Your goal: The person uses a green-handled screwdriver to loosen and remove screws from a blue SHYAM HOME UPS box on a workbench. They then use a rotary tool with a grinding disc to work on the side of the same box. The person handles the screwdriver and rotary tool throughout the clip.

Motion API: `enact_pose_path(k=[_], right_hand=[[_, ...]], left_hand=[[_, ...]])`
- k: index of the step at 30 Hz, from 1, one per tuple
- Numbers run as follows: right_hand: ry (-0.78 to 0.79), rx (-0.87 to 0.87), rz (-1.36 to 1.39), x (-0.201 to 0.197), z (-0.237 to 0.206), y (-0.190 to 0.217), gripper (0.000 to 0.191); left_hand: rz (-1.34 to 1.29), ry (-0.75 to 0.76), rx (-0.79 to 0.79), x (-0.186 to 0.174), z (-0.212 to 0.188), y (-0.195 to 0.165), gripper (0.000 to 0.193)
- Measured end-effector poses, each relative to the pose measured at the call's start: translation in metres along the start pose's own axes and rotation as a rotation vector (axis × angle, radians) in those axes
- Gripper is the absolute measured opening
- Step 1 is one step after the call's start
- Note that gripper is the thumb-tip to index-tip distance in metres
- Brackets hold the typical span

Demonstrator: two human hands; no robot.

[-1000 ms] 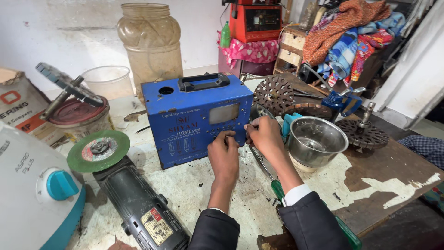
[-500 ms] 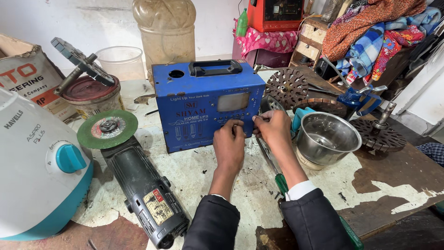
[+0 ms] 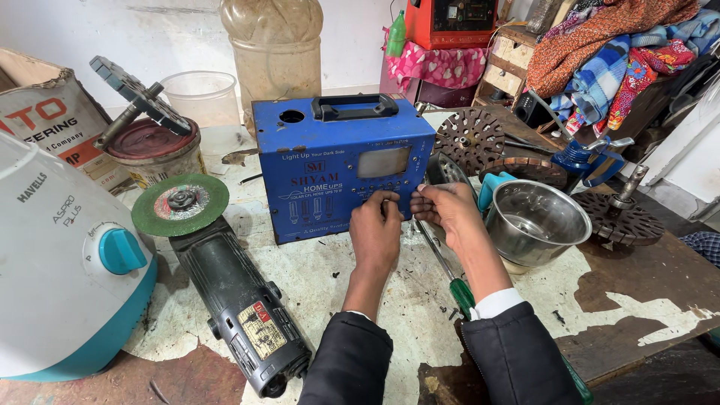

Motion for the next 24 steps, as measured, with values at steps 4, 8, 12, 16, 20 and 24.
enact_pose_path(k=[4, 8, 12, 16, 20, 24], right_hand=[[-0.037, 0.000, 0.028, -0.004, 0.004, -0.005, 0.014], [-0.054, -0.051, 0.007, -0.002, 0.000, -0.001, 0.013], [-0.114, -0.126, -0.119, 0.005, -0.010, 0.015, 0.014], [-0.283, -0.154, -0.452, 0.008, -0.028, 0.032, 0.014], [-0.286, -0.317, -0.643, 0.016, -0.035, 0.042, 0.015], [-0.045, -0.029, -0.143, 0.009, -0.012, 0.012, 0.027]], left_hand=[[-0.004, 0.009, -0.017, 0.000, 0.000, -0.001, 0.023], [-0.005, 0.050, -0.105, 0.001, -0.002, 0.000, 0.023], [0.006, 0.029, -0.062, -0.003, -0.003, -0.007, 0.023], [-0.003, 0.025, -0.085, -0.005, -0.004, -0.008, 0.023], [-0.046, 0.036, -0.094, -0.006, -0.004, -0.007, 0.023], [-0.038, 0.004, -0.034, -0.006, -0.003, -0.006, 0.022]])
Point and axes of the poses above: each hand's wrist, its own z-axis towards the middle knuckle, its own x-axis out of the palm, y = z × x, the point moved 7 cm from there along z, towards the middle knuckle, and after that the axes turned 8 degrees about -z, right-handed, at the moved point
